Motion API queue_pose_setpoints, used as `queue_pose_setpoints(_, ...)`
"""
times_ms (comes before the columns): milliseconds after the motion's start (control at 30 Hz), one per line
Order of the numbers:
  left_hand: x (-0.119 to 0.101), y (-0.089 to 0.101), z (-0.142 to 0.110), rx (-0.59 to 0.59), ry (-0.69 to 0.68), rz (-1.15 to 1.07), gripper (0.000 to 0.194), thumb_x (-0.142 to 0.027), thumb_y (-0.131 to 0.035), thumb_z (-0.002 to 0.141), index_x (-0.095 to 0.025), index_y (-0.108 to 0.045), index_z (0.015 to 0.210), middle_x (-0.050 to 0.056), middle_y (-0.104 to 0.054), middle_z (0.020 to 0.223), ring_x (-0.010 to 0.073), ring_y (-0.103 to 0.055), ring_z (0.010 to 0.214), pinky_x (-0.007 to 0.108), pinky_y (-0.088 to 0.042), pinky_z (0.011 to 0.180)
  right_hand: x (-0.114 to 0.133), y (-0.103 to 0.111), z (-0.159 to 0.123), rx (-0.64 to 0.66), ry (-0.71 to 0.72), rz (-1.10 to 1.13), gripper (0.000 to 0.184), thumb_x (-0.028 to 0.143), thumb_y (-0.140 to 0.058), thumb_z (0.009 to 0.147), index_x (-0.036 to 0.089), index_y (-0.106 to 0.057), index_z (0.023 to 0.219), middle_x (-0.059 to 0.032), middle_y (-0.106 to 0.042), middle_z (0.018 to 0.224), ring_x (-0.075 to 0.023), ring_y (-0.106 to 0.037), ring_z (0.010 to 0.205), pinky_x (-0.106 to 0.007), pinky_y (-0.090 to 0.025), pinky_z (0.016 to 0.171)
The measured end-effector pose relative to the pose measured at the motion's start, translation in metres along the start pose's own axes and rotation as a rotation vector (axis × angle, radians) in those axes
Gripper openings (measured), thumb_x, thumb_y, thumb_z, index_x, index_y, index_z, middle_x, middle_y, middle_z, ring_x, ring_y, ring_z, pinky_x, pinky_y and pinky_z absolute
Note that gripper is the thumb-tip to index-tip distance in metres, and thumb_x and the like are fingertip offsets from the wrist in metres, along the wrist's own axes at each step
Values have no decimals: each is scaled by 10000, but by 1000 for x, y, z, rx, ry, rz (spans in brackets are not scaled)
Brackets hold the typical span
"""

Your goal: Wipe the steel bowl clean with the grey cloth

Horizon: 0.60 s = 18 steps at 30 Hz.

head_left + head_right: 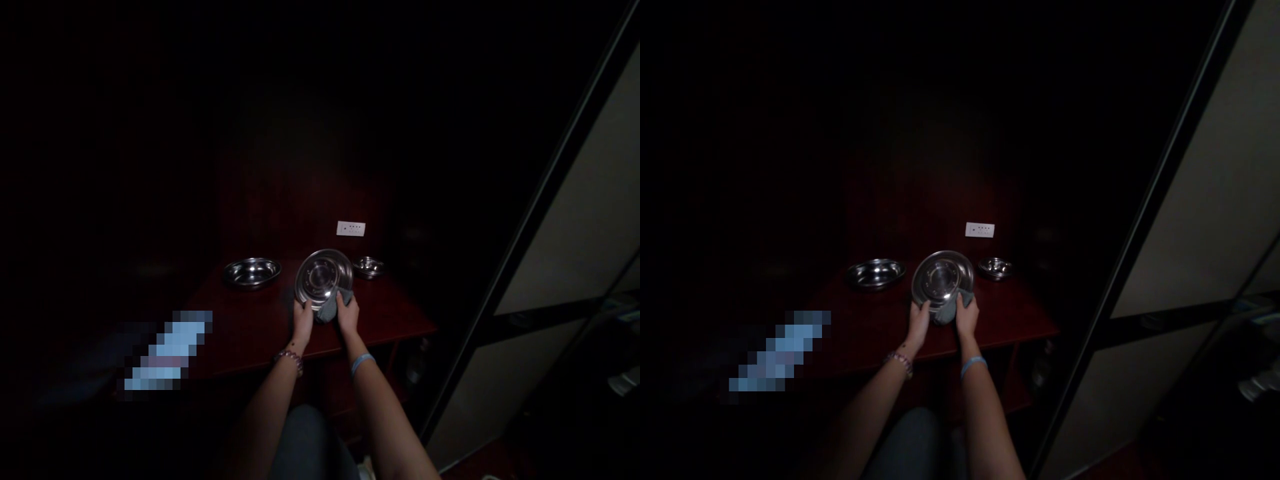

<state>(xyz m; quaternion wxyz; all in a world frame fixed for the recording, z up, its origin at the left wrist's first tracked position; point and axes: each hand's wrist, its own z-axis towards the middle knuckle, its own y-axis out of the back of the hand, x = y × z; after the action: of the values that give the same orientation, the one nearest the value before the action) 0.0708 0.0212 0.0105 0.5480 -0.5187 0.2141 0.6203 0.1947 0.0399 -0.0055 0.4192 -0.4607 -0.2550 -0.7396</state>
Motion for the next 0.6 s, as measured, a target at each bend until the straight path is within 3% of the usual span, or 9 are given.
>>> queue_pose_setpoints(167,-3,3,1,-73,-24,-91,646,-316,-525,925,-230,-341,1538,86,-518,1502,196,-485,1386,359,-326,1195,1,1,1,-126,-13,45,470,502,-591,872,151,-668,1174,-153,-728,1183,-266,-685,1069,-348,-484,961)
queue_pose_setpoints(333,-2,2,0,-38,25,-130,475,-440,-574,917,-191,-589,1321,126,-602,1411,248,-552,1322,404,-376,1163,-1,0,0,-141,11,91,459,511,-564,889,148,-682,1144,-147,-741,1141,-260,-687,1034,-344,-493,927)
queue_pose_setpoints(467,5,-1,0,70,55,-110,461,-344,-697,828,-176,-615,1249,135,-644,1345,257,-590,1270,439,-365,1164,-1,1,0,-88,2,119,448,515,-566,881,146,-686,1105,-131,-752,1094,-248,-696,994,-324,-504,886)
queue_pose_setpoints(600,17,-3,4,80,38,-98,508,-192,-706,766,-170,-589,1260,126,-615,1385,232,-553,1315,407,-328,1187,-2,2,0,-25,4,114,432,514,-575,868,153,-680,1082,-122,-758,1075,-241,-700,981,-318,-509,879)
